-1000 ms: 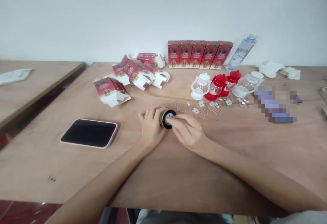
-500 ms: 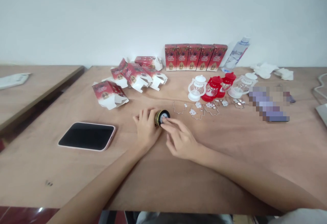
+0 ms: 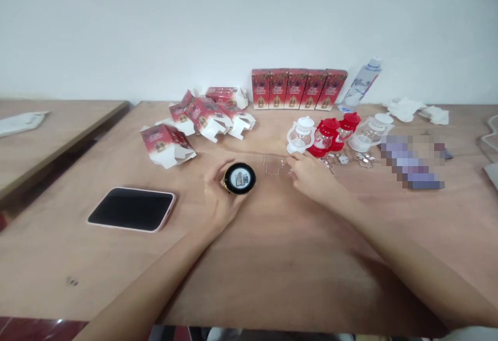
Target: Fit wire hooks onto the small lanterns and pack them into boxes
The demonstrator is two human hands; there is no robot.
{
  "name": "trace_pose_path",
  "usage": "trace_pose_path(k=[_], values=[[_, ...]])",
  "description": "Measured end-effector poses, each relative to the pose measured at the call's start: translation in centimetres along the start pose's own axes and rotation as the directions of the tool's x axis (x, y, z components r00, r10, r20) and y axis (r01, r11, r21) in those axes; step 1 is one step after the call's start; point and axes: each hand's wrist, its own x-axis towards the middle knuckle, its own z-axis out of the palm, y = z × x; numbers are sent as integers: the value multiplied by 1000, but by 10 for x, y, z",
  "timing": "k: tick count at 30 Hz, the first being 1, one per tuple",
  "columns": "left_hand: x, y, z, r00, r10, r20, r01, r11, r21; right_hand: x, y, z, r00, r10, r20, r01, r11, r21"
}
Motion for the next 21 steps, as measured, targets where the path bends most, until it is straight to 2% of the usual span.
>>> trace_pose_path(k=[3,7,11,16,18,21], values=[[2,-8,0,979,182,-91,-185,983,-21,3,5,-1,988,36,149,-36,999,-7],[4,-11,-7,970,242,-5,-241,965,106,6,8,-2,961,61,270,-74,997,38],[1,-5,-12,948,319,8,-311,919,242,8,14,-2,949,68,309,-105,989,104],[-4,-4,-8,959,260,112,-282,911,301,9,23,-5,962,60,265,-105,982,156],[-5,-5,-7,965,240,104,-260,922,286,8,26,-9,965,65,254,-107,982,155],[-4,-6,-6,967,250,52,-255,939,232,7,29,-13,946,61,318,-126,974,190]])
